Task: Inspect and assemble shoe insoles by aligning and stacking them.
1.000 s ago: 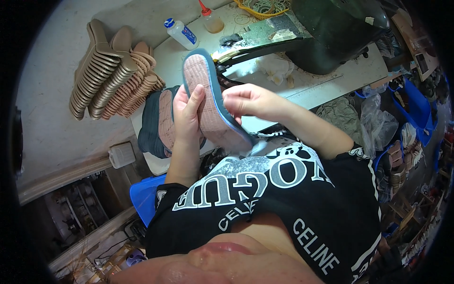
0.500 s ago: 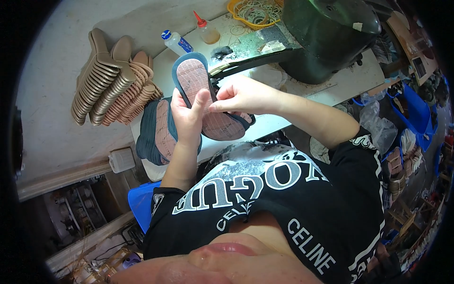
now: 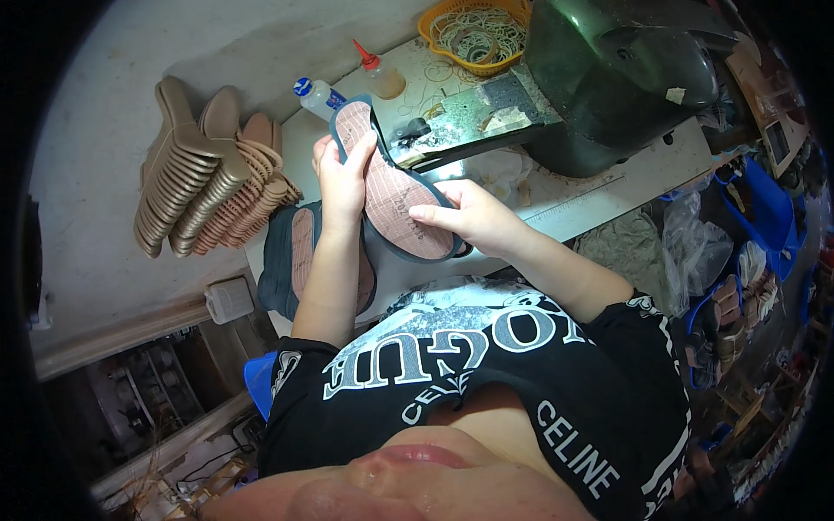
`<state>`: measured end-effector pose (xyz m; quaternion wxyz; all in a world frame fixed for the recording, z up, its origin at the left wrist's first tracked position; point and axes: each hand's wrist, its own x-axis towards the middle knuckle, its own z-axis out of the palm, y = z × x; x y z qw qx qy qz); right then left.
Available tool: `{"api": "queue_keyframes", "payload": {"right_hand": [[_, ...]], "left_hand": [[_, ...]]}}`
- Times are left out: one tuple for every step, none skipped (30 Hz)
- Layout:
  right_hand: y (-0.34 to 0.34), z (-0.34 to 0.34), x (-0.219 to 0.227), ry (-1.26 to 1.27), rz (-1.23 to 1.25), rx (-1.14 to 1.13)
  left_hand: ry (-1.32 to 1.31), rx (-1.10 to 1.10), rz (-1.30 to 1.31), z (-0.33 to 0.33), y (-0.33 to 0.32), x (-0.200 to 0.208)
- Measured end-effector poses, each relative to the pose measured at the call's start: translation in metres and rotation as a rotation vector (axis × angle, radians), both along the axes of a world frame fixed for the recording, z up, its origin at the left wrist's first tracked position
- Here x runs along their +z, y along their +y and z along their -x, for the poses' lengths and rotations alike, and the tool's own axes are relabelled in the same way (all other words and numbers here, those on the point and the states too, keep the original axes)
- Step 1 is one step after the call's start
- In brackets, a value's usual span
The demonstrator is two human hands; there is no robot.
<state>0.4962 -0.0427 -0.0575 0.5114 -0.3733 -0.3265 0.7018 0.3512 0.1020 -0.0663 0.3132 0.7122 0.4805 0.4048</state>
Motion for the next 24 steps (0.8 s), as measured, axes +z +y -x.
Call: {"api": "queue_keyframes", "payload": {"right_hand": [[0.000, -0.001, 0.002, 0.060, 0.013, -0.034], [0.001, -0.004, 0.003, 0.075, 0.017, -0.036], [0.000, -0.004, 0.001, 0.080, 0.024, -0.039], [0.000, -0.004, -0.001, 0.098, 0.036, -0.064], [0.000, -0.004, -0.003, 0.114, 0.047, -0.091], [-0.001, -0.005, -0.008, 0.120, 0.054, -0.091], [-0.003, -0.007, -0.013, 0.102, 0.051, -0.059], [-0.005, -0.007, -0.015, 0.083, 0.044, -0.028], [-0.007, -0.007, -0.012, 0.087, 0.046, -0.027], [-0.010, -0.007, -0.004, 0.130, 0.178, 0.043], [-0.010, -0.005, 0.000, 0.175, 0.310, 0.113], [-0.010, -0.001, 0.000, 0.133, 0.266, 0.028], [-0.008, 0.002, 0.001, 0.138, 0.268, 0.025], [-0.009, 0.007, 0.003, 0.149, 0.269, -0.009], [-0.008, 0.011, 0.005, 0.159, 0.270, -0.045], [-0.006, 0.014, 0.008, 0.171, 0.269, -0.071], [-0.003, 0.018, 0.010, 0.175, 0.269, -0.073], [-0.001, 0.021, 0.011, 0.191, 0.256, -0.098], [0.001, 0.024, 0.011, 0.206, 0.241, -0.123], [0.004, 0.026, 0.011, 0.207, 0.243, -0.129], [0.007, 0.028, 0.010, 0.205, 0.237, -0.157], [0.010, 0.029, 0.009, 0.201, 0.231, -0.185], [0.012, 0.030, 0.010, 0.201, 0.231, -0.193], [0.016, 0.032, 0.012, 0.228, 0.226, -0.220]], "left_hand": [[-0.038, -0.029, 0.057, -0.003, 0.003, 0.003], [-0.078, -0.060, 0.114, -0.008, 0.005, 0.004], [-0.073, -0.062, 0.122, -0.010, 0.008, 0.003], [-0.048, -0.056, 0.115, -0.011, 0.010, 0.002], [-0.024, -0.052, 0.108, -0.013, 0.012, 0.001], [-0.018, -0.052, 0.115, -0.015, 0.014, 0.001], [0.055, -0.037, 0.065, -0.017, 0.014, 0.003], [0.128, -0.023, 0.011, -0.019, 0.013, 0.006], [0.132, -0.022, 0.013, -0.020, 0.014, 0.007], [0.157, -0.027, 0.016, -0.021, 0.015, 0.008], [0.183, -0.032, 0.021, -0.021, 0.018, 0.008], [0.220, -0.035, 0.040, -0.022, 0.021, 0.009], [0.225, -0.039, 0.042, -0.022, 0.025, 0.009], [0.232, -0.066, 0.113, -0.019, 0.029, 0.011], [0.239, -0.095, 0.183, -0.017, 0.034, 0.011], [0.243, -0.100, 0.184, -0.015, 0.041, 0.008], [0.242, -0.119, 0.254, -0.011, 0.049, 0.004], [0.242, -0.139, 0.324, -0.009, 0.054, 0.000], [0.245, -0.142, 0.323, -0.008, 0.054, -0.003], [0.262, -0.064, 0.136, -0.010, 0.053, -0.004], [0.275, 0.013, -0.052, -0.011, 0.052, -0.003], [0.228, -0.029, -0.144, -0.011, 0.053, 0.001], [0.225, -0.036, -0.144, -0.010, 0.059, 0.008], [0.259, -0.369, -0.154, -0.005, 0.069, 0.018]]}}
